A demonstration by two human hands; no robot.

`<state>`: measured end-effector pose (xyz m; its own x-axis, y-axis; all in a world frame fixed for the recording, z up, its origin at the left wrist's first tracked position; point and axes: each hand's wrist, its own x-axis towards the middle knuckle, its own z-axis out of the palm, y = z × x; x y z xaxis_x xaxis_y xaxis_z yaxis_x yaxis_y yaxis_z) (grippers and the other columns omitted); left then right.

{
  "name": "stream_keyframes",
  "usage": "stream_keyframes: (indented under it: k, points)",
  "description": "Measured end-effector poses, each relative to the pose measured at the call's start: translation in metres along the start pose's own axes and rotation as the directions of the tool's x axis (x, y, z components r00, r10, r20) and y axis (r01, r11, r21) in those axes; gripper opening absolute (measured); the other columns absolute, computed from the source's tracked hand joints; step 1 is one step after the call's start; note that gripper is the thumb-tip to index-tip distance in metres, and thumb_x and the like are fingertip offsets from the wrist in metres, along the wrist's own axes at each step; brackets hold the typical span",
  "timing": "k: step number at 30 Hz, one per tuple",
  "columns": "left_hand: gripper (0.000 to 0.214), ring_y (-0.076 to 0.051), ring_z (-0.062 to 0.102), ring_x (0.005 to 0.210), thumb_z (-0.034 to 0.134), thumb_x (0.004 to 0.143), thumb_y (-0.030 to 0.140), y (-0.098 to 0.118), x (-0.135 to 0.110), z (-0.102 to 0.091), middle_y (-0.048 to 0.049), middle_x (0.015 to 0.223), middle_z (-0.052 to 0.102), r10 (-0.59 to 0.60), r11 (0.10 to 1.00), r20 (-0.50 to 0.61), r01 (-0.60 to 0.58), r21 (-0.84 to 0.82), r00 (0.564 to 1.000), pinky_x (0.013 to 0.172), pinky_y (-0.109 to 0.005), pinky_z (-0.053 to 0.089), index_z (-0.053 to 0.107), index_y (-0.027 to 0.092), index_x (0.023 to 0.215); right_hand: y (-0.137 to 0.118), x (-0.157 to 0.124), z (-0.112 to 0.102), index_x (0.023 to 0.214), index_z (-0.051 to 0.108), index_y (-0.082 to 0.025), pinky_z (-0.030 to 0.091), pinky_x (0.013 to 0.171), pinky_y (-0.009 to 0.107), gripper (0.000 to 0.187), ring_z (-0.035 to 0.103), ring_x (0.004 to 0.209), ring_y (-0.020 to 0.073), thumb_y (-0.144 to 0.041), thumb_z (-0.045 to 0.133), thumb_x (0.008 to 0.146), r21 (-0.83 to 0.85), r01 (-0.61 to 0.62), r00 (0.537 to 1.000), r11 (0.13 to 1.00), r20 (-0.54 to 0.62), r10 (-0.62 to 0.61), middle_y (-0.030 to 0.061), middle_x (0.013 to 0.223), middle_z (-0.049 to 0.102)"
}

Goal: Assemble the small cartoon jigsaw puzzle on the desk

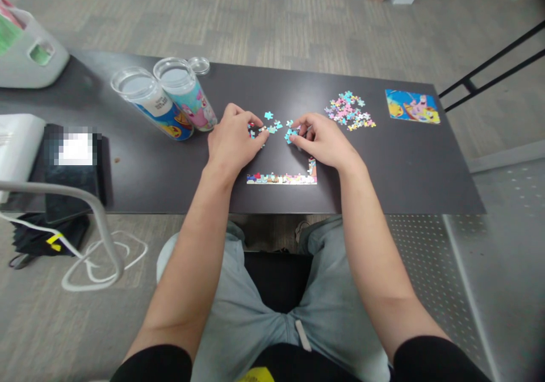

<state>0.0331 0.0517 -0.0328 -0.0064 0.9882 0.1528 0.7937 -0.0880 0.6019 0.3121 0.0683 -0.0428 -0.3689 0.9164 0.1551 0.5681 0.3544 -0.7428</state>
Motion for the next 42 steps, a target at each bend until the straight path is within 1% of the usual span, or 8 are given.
stream_keyframes:
  k: [10,15,20,26,30,33,37,42]
  points:
    - [0.016,-0.039,0.078,0.114,0.104,0.097,0.037,-0.009,0.004,0.007,-0.0106,0.123,0.083,0.021,0.999,-0.027,-0.022,-0.042,0.999,0.108,-0.058,0.065,0.090,0.033,0.105,-0.001,-0.005,-0.003,0.124,0.080,-0.031,0.064,0.095,0.049,0.017,0.070,0.087,0.0263,-0.028,0.088,0.110,0.015,-0.034,0.999,0.999,0.032,0.033,0.0055,0.117,0.079]
    - [0.014,-0.039,0.077,0.112,0.102,0.098,0.041,-0.011,0.006,0.000,-0.0126,0.128,0.081,0.023,1.000,0.007,-0.023,0.001,1.000,0.103,-0.058,0.064,0.091,0.032,0.100,-0.001,-0.010,-0.007,0.126,0.081,-0.032,0.064,0.094,0.049,0.018,0.072,0.093,0.0283,-0.032,0.090,0.110,0.024,-0.041,0.998,0.999,0.054,0.039,0.0067,0.124,0.080]
    - [0.019,-0.039,0.079,0.108,0.102,0.097,0.038,-0.007,0.005,-0.008,-0.0096,0.112,0.086,0.002,1.000,0.035,-0.002,0.006,0.999,0.101,-0.055,0.062,0.085,0.031,0.098,0.001,-0.015,-0.011,0.125,0.081,-0.032,0.065,0.092,0.049,0.020,0.074,0.094,0.0294,-0.033,0.092,0.108,0.055,-0.055,0.997,0.997,0.056,0.051,0.0075,0.124,0.081]
    - [0.023,-0.029,0.075,0.093,0.100,0.098,0.039,-0.009,0.004,-0.011,-0.0046,0.107,0.091,0.042,0.987,0.028,-0.037,-0.158,0.999,0.089,-0.046,0.061,0.081,0.030,0.105,-0.004,-0.018,-0.017,0.129,0.083,-0.033,0.065,0.093,0.049,0.023,0.074,0.096,0.0294,-0.035,0.091,0.108,0.079,-0.071,0.996,0.994,0.053,0.067,0.0080,0.131,0.082]
    - [0.027,-0.022,0.065,0.081,0.099,0.098,0.041,0.003,0.001,-0.010,-0.0052,0.106,0.089,0.096,0.939,0.108,-0.054,-0.340,0.989,0.077,-0.040,0.055,0.078,0.028,0.109,-0.012,-0.020,-0.017,0.133,0.083,-0.034,0.063,0.093,0.048,0.024,0.074,0.097,0.0287,-0.038,0.091,0.110,0.140,-0.039,0.998,0.989,0.044,0.033,0.0071,0.134,0.086]
    - [0.032,-0.018,0.057,0.074,0.103,0.093,0.042,0.012,0.000,-0.004,-0.0046,0.103,0.087,0.143,0.878,0.158,-0.052,-0.475,0.977,0.068,-0.036,0.047,0.078,0.027,0.104,-0.010,-0.017,-0.009,0.137,0.083,-0.033,0.062,0.092,0.045,0.033,0.072,0.095,0.0263,-0.048,0.094,0.110,0.216,0.030,0.997,0.976,0.060,-0.044,0.0061,0.135,0.089]
    - [0.044,-0.016,0.059,0.074,0.113,0.087,0.047,0.016,0.000,0.008,-0.0029,0.098,0.083,0.202,0.798,0.175,-0.059,-0.599,0.964,0.066,-0.032,0.046,0.076,0.025,0.097,0.002,-0.011,0.006,0.134,0.084,-0.027,0.057,0.086,0.040,0.043,0.063,0.085,0.0211,-0.063,0.092,0.110,0.303,0.193,0.977,0.933,0.030,-0.212,0.0044,0.119,0.087]
    - [0.057,-0.021,0.074,0.089,0.113,0.097,0.069,0.012,0.004,0.015,-0.0049,0.101,0.085,0.172,0.778,0.115,-0.063,-0.624,0.978,0.077,-0.032,0.057,0.076,0.025,0.098,0.007,-0.014,0.000,0.137,0.089,-0.028,0.057,0.087,0.042,0.027,0.062,0.085,0.0214,-0.042,0.084,0.115,0.247,0.210,0.977,0.946,-0.010,-0.214,0.0046,0.118,0.083]
